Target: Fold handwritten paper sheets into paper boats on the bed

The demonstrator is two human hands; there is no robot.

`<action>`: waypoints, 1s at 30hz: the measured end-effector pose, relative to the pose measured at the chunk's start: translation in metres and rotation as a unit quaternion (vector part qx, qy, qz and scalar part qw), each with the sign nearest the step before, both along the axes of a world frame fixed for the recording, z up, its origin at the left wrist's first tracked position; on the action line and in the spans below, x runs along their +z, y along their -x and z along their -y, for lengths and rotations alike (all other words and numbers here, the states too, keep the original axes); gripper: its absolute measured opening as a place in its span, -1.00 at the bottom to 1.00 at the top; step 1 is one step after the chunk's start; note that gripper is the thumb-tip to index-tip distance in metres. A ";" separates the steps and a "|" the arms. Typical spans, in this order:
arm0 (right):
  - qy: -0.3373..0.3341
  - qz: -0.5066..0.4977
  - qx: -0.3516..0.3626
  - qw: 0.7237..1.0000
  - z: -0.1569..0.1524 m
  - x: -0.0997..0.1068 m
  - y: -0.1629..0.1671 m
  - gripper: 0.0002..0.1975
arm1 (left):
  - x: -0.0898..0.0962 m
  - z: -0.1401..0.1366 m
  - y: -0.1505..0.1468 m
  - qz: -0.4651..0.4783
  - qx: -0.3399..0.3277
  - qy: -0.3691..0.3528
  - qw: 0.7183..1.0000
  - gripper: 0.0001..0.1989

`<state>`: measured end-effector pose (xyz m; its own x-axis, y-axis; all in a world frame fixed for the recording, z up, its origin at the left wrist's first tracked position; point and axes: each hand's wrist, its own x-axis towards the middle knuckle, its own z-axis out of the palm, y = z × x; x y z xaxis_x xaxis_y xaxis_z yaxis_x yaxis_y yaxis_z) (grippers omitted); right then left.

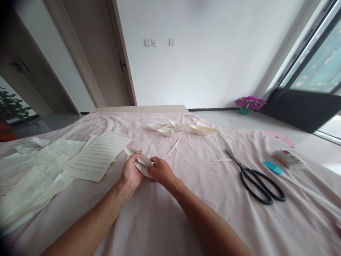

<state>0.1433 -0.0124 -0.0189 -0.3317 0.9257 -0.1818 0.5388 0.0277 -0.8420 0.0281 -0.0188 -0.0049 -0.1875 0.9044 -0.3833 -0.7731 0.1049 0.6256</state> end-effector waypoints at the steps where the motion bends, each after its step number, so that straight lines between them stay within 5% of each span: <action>1: 0.000 -0.002 -0.009 1.000 0.000 -0.001 0.001 -0.62 | 0.000 0.000 0.000 0.011 0.009 0.003 1.000 -0.94; 10: -0.100 0.051 -0.008 0.994 -0.001 -0.002 0.002 -0.59 | -0.003 -0.003 -0.001 0.026 0.025 0.022 0.999 -0.97; 19: -0.012 -0.031 -0.053 0.998 -0.007 0.013 -0.016 -0.53 | 0.000 -0.005 0.003 0.044 -0.065 -0.065 0.995 -0.88; 24: -0.069 0.010 -0.074 0.995 -0.016 0.023 -0.032 -0.59 | -0.011 -0.011 0.011 -0.148 -0.033 -0.129 0.980 -0.68; 30: -0.147 0.110 -0.069 0.981 -0.029 0.017 -0.051 -0.66 | -0.017 -0.019 0.040 -0.407 -0.047 -0.129 0.903 -0.60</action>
<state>0.1939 0.0169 -0.0024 -0.1818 0.9823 0.0462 0.7229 0.1653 -0.6709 -0.0124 -0.0003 -0.0216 -0.2293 0.9706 0.0735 -0.0410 -0.0851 0.9955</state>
